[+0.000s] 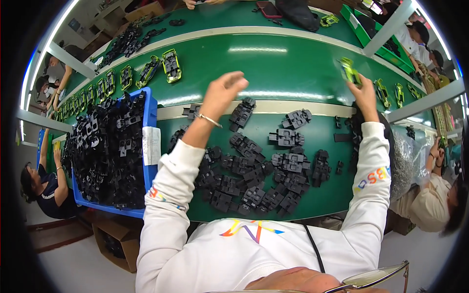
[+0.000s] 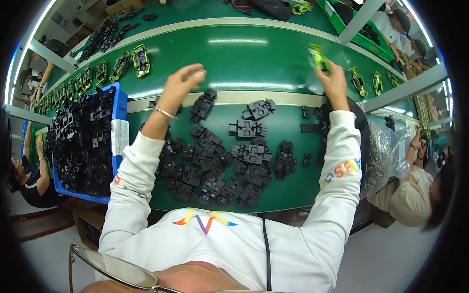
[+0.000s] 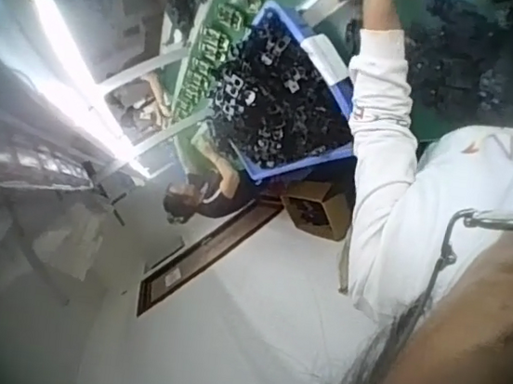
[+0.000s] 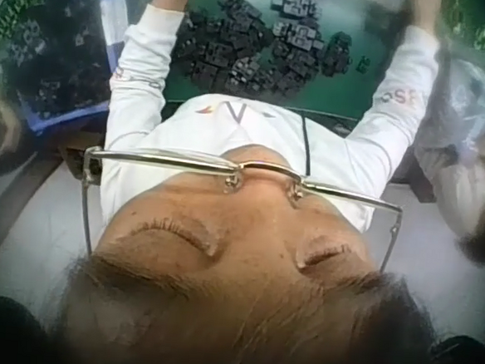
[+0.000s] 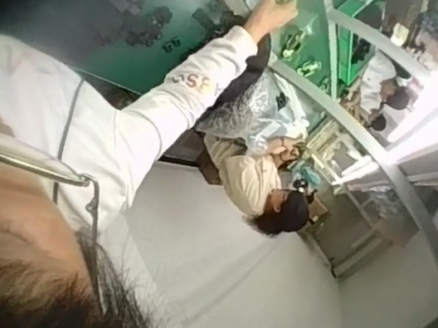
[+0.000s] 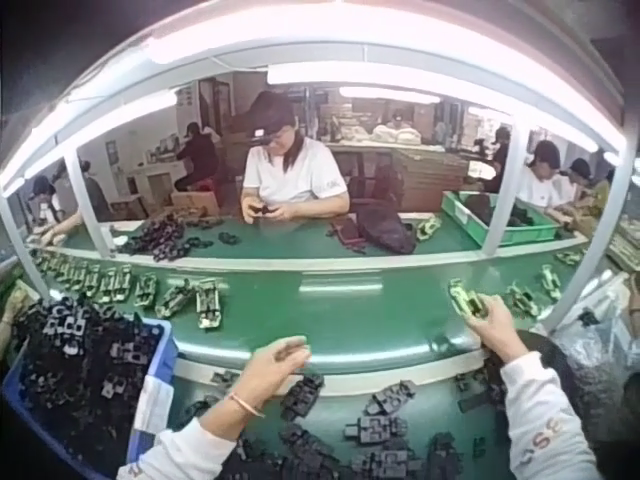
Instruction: The person assembles toy cars on a conveyor table by picking up toy car body shells and black chassis parts, fitting them together by hand, placing the assembled cars on the conveyor line, and fetching more chassis parts from a sack.
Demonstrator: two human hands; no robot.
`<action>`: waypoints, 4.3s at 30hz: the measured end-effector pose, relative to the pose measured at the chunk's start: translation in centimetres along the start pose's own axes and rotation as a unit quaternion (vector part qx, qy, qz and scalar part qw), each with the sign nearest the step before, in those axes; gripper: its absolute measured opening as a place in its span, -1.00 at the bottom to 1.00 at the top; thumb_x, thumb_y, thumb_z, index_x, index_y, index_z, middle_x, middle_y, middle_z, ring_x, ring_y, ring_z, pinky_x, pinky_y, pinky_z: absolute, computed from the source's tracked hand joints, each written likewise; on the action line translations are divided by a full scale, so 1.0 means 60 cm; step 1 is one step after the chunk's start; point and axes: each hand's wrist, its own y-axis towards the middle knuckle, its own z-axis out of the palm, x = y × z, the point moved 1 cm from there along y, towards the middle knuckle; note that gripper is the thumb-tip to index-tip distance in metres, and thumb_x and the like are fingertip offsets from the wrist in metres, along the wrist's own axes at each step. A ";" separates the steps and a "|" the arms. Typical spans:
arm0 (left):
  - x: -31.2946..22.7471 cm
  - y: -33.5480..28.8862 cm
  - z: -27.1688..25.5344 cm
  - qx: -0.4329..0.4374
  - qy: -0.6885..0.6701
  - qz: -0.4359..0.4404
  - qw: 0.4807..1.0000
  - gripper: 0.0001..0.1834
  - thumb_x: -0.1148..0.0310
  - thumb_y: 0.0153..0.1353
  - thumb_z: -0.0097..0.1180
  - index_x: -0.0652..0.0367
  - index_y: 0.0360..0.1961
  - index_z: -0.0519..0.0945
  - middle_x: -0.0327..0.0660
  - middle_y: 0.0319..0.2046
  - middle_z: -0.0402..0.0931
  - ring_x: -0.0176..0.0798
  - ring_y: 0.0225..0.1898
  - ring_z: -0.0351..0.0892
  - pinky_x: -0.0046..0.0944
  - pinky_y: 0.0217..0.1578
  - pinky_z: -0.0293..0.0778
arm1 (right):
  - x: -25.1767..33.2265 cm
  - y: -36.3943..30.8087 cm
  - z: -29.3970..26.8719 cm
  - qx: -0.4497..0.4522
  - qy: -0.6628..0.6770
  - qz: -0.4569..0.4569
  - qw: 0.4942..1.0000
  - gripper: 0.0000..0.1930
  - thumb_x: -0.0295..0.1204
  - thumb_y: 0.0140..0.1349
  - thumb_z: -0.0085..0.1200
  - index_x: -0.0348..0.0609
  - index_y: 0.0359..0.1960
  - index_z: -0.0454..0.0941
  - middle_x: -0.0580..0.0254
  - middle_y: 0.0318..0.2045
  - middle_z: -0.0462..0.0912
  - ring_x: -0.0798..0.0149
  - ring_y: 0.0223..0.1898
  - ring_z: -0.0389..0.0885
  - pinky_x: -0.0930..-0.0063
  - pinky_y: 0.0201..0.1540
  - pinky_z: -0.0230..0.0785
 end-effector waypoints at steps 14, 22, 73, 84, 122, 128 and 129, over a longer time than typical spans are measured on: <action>-0.009 -0.242 -0.013 -0.189 -0.409 0.015 0.893 -0.38 -0.20 0.39 -0.18 0.19 0.08 0.38 -0.06 -0.21 0.58 -0.15 -0.28 0.65 -0.23 -0.26 0.59 | 0.476 -0.200 0.032 0.322 0.265 -0.084 0.905 -0.55 -0.24 0.27 0.16 -0.12 0.16 0.51 0.14 -0.18 0.50 0.19 -0.17 0.52 0.34 -0.09 0.41; 0.000 -0.291 -0.051 -0.125 -0.473 0.012 0.872 -0.37 -0.23 0.41 -0.31 0.13 0.09 0.38 -0.03 -0.19 0.60 -0.14 -0.26 0.65 -0.21 -0.26 0.61 | 0.475 -0.229 0.068 0.237 0.108 -0.239 0.936 -0.80 -0.30 0.19 0.20 -0.15 -0.26 0.58 0.12 0.01 0.51 -0.01 -0.01 0.53 0.21 -0.01 0.41; -0.038 -0.302 0.012 -0.181 -0.421 0.052 0.887 -0.25 -0.28 0.42 -0.49 0.19 -0.01 0.48 -0.20 -0.12 0.56 -0.29 -0.09 0.57 -0.29 -0.04 0.48 | 0.633 -0.314 -0.074 0.143 0.103 -0.327 0.928 -0.44 -0.13 0.10 0.25 -0.19 0.08 0.47 0.17 -0.33 0.60 0.19 -0.33 0.57 0.33 -0.25 0.36; -0.020 -0.291 0.013 -0.159 -0.348 0.099 0.919 -0.39 -0.15 0.45 -0.32 0.24 -0.02 0.44 -0.15 -0.16 0.58 -0.27 -0.13 0.59 -0.27 -0.05 0.50 | 0.623 -0.310 -0.075 0.147 0.066 -0.364 0.918 -0.45 -0.19 0.19 0.19 -0.23 0.15 0.43 0.19 -0.32 0.54 0.18 -0.31 0.49 0.30 -0.21 0.28; -0.018 -0.279 0.014 0.084 -0.197 0.052 0.975 -0.37 0.21 0.38 0.00 0.23 0.35 0.09 -0.21 -0.02 0.38 -0.41 -0.04 0.39 -0.37 0.02 0.39 | 0.552 -0.229 -0.006 0.448 0.501 0.087 0.735 -0.71 -0.29 0.24 0.23 -0.26 -0.14 0.63 0.36 -0.27 0.67 0.52 -0.24 0.54 0.58 -0.11 0.36; -0.034 -0.254 -0.003 0.032 -0.174 0.052 0.983 -0.53 0.18 0.42 0.01 0.26 0.18 0.30 -0.27 -0.12 0.47 -0.45 -0.12 0.45 -0.41 -0.08 0.44 | 0.554 -0.217 0.002 0.374 0.487 0.056 0.787 -0.57 -0.20 0.28 0.18 -0.28 0.05 0.56 0.30 -0.14 0.65 0.48 -0.16 0.54 0.53 -0.04 0.35; -0.035 -0.250 -0.005 0.004 -0.220 0.071 0.973 -0.56 0.17 0.42 0.02 0.27 0.16 0.34 -0.26 -0.11 0.48 -0.46 -0.11 0.45 -0.42 -0.08 0.44 | 0.552 -0.217 0.005 0.336 0.499 0.049 0.797 -0.50 -0.17 0.29 0.17 -0.30 0.12 0.51 0.29 -0.10 0.63 0.47 -0.15 0.54 0.52 -0.03 0.35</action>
